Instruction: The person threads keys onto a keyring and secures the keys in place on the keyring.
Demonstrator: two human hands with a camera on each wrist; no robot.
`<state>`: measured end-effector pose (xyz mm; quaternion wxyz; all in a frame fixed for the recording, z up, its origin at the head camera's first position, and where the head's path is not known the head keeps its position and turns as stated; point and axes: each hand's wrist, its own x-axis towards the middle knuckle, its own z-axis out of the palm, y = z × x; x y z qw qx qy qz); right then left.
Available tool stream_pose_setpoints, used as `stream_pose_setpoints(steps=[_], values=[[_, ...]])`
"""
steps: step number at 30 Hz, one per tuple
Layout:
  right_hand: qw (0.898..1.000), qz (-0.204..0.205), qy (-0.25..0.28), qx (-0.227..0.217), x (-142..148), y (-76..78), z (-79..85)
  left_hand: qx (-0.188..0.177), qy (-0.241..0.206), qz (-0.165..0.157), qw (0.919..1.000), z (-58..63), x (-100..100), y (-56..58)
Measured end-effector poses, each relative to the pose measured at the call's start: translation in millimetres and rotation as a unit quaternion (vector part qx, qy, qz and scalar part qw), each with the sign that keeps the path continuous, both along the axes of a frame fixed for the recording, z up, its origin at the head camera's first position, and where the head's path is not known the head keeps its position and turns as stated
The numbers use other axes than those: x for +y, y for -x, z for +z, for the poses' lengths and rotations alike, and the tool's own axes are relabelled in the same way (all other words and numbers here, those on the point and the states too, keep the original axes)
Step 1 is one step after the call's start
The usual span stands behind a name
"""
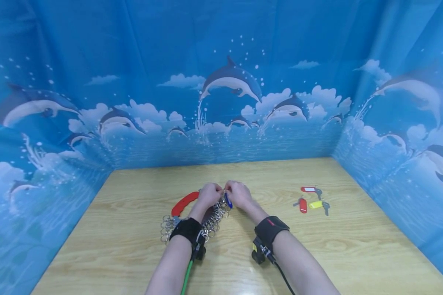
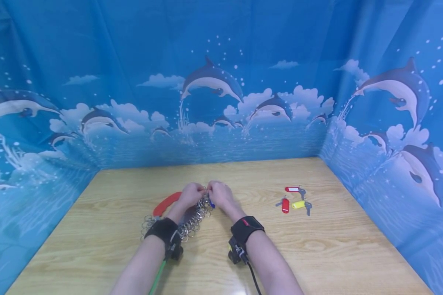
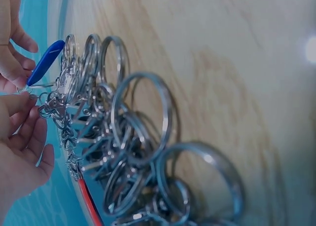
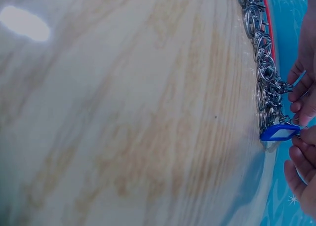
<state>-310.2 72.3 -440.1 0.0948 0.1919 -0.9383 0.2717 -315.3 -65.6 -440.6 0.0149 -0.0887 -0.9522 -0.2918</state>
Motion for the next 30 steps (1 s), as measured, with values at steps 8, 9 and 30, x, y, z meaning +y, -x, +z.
stream_pose_setpoints(steps=[8,9,30], values=[[0.999,-0.022,0.019,-0.019,1.3,1.7,0.1,-0.007,-0.009,-0.031,0.9995,-1.3,-0.6,0.9],[0.999,-0.025,0.018,-0.02,1.5,2.3,-0.5,-0.005,-0.01,-0.035,0.9993,-1.6,-0.6,0.5],[1.0,0.007,-0.001,0.01,2.8,4.2,-6.6,0.024,0.009,-0.043,0.9988,-1.1,-2.8,-0.8]])
